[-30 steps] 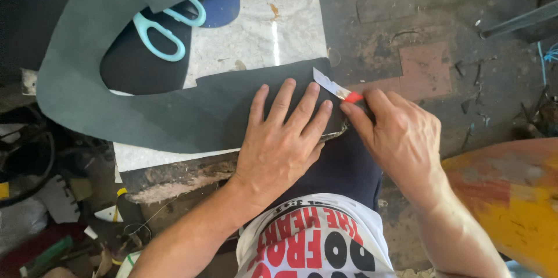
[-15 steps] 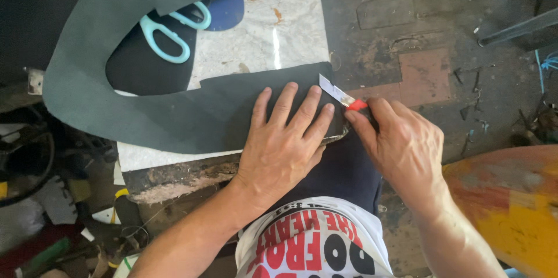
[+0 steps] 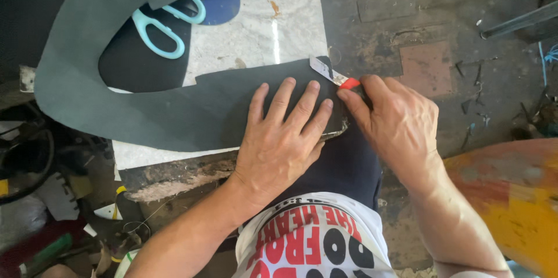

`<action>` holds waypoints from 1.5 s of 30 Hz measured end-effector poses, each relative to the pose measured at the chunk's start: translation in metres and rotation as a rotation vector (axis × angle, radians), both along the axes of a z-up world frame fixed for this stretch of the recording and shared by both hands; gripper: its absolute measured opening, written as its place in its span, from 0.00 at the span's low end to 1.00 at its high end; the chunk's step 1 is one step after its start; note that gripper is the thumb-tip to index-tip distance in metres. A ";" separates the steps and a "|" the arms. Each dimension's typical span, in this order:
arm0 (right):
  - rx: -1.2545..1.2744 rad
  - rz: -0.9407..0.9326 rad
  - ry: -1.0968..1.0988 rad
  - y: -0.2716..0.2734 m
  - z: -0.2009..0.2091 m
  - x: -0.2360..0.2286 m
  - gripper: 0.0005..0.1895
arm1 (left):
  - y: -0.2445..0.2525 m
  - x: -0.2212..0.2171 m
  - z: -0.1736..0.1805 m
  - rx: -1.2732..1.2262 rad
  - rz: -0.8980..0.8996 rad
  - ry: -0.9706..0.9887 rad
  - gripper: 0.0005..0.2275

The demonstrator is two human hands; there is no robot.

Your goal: The person uses a utility knife to cut a dark sheet of material on a workbench. They hold the sheet steady with one hand while guiding the knife along the edge to trim and shape it. The person repositions the sheet several times to continue cutting different sections.

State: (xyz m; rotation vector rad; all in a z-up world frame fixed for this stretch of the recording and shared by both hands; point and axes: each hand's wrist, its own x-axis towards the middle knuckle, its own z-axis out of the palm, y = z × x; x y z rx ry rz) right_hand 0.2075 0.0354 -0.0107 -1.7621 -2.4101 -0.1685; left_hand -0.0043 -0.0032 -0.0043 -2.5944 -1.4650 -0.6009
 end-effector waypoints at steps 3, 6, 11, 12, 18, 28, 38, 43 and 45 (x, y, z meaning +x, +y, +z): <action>0.000 0.015 0.010 -0.007 0.008 0.001 0.22 | -0.001 0.000 0.003 -0.002 0.005 -0.003 0.25; -0.023 0.009 -0.008 -0.002 0.009 0.000 0.24 | 0.000 0.001 0.002 -0.019 0.000 -0.004 0.25; 0.014 0.024 -0.019 0.001 0.008 0.001 0.26 | -0.001 0.001 0.002 -0.011 0.002 0.005 0.26; 0.000 0.025 -0.026 -0.002 0.012 0.001 0.25 | -0.001 0.000 0.002 -0.012 0.004 -0.003 0.26; -0.016 -0.022 -0.063 0.003 0.004 0.004 0.25 | 0.000 0.000 0.002 -0.011 0.006 0.000 0.24; -0.055 -0.008 -0.099 -0.004 0.018 0.004 0.19 | 0.000 0.001 0.003 0.000 0.016 -0.039 0.16; -0.079 -0.017 -0.095 0.003 0.020 -0.003 0.23 | 0.002 0.001 0.003 0.020 0.021 -0.060 0.12; -0.115 -0.042 -0.116 0.006 0.021 -0.009 0.23 | 0.001 0.002 0.002 0.005 0.020 -0.054 0.13; -0.062 -0.015 -0.107 0.011 0.018 -0.009 0.25 | 0.004 0.001 0.005 0.021 0.024 -0.055 0.12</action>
